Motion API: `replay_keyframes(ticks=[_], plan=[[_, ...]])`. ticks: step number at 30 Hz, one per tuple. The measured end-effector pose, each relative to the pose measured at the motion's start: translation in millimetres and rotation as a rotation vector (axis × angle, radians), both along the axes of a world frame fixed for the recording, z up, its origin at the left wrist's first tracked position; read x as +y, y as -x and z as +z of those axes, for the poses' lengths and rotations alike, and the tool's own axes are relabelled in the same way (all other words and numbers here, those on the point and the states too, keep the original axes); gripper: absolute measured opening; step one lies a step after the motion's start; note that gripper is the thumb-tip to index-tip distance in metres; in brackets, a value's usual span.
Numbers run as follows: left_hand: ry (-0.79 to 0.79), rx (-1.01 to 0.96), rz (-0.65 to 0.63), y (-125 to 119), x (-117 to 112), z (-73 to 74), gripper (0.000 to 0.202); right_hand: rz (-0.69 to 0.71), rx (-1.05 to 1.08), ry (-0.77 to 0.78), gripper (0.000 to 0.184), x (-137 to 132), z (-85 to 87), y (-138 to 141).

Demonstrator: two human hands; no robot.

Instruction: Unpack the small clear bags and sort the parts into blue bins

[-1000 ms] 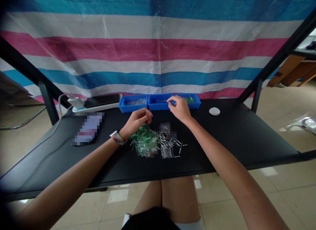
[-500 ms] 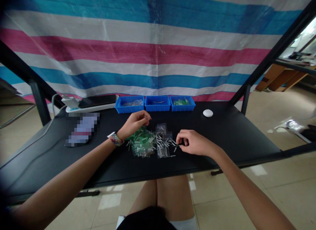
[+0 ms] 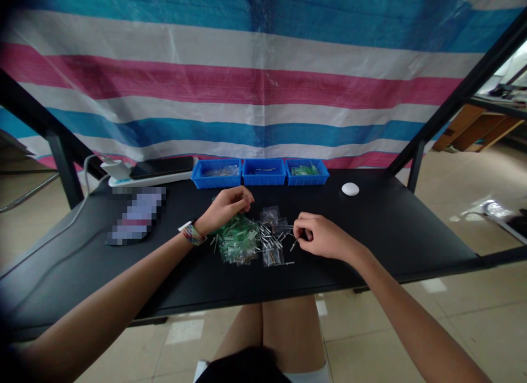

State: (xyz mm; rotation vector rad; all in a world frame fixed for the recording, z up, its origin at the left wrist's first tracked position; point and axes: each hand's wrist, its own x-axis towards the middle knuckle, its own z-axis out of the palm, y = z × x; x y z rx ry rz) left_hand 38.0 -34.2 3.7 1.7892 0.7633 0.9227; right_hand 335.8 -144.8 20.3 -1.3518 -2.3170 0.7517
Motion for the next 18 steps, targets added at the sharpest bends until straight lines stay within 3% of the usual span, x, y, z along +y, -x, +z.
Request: replay_keyframes(ticks=[7, 18], plan=[[-0.003, 0.020, 0.006, 0, 0, -1.2, 0.010, 0.057, 0.119, 0.031, 0.014, 9, -5.0, -1], [0.010, 0.005, -0.003, 0, 1, -2.1, 0.009, 0.091, 0.416, 0.228, 0.004, 25, -0.2, -1]])
